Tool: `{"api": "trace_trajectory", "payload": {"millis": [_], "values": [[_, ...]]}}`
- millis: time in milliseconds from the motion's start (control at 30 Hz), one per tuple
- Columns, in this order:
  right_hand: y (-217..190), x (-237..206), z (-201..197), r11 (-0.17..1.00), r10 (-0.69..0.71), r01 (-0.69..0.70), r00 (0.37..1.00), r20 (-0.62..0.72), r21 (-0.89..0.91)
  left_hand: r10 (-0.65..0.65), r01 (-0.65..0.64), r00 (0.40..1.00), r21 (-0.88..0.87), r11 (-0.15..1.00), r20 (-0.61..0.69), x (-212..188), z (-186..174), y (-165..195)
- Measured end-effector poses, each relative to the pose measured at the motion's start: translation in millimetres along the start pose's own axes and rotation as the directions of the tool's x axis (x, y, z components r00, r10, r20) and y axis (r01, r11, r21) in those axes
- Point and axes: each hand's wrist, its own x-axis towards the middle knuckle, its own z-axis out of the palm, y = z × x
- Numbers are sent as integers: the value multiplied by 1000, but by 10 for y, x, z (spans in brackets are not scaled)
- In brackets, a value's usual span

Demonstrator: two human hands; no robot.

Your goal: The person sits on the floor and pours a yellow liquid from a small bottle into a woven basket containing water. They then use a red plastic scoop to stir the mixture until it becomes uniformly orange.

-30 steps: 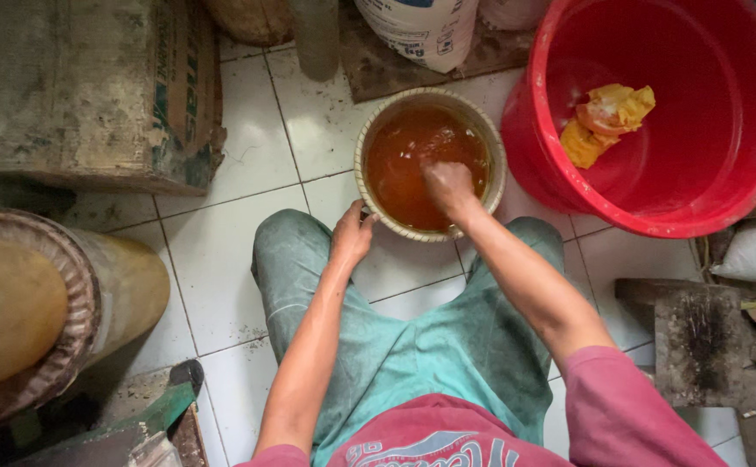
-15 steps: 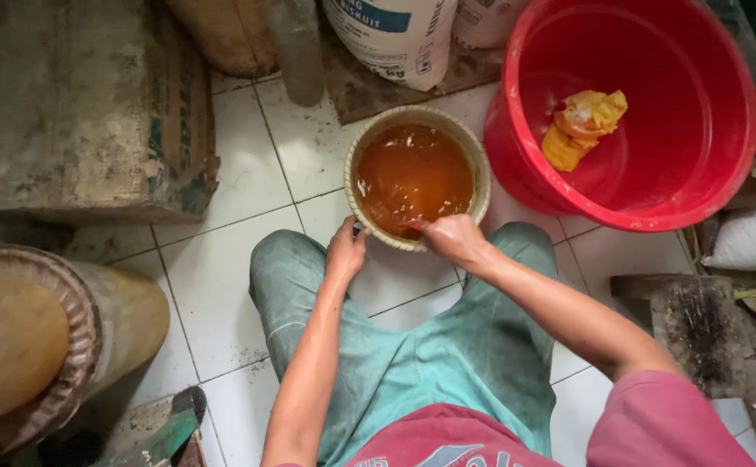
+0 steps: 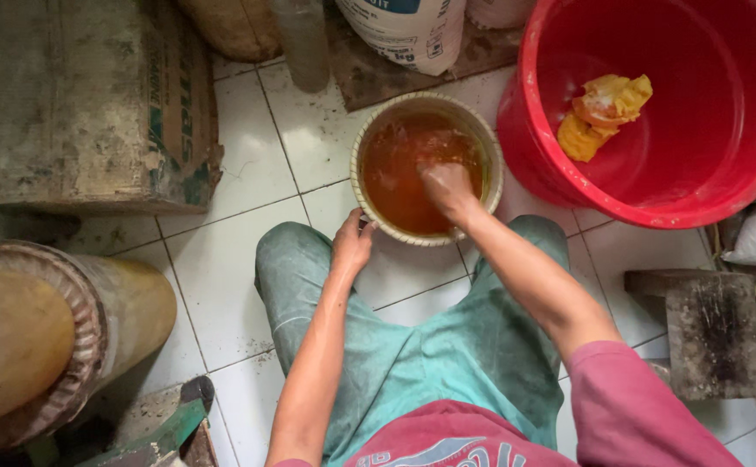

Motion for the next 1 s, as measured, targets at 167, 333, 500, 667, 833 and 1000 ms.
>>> {"api": "trace_trajectory", "payload": {"millis": [167,333,500,667,833,1000], "values": [[-441,-67,-77,990,-50,61,995,-91,126,10,-10,1000,19,1000,-2,-7,0,-3],[-579,-470,-295,973,-124,86,978,168,215,-8,8,1000,25,1000,17,-13,22,-52],[-248,-857,-367,979,-73,24,968,242,200,-24,24,1000,-7,1000,-8,-16,39,-90],[166,-833,-293,995,97,-101,926,364,-7,4,-4,1000,-66,998,-6,26,47,-84],[290,-468,-159,999,50,-50,998,42,17,11,-10,1000,-75,997,1,9,19,-52],[-27,-78,-73,999,42,-42,997,-64,0,-11,11,1000,-63,998,6,-24,-27,23]]}}
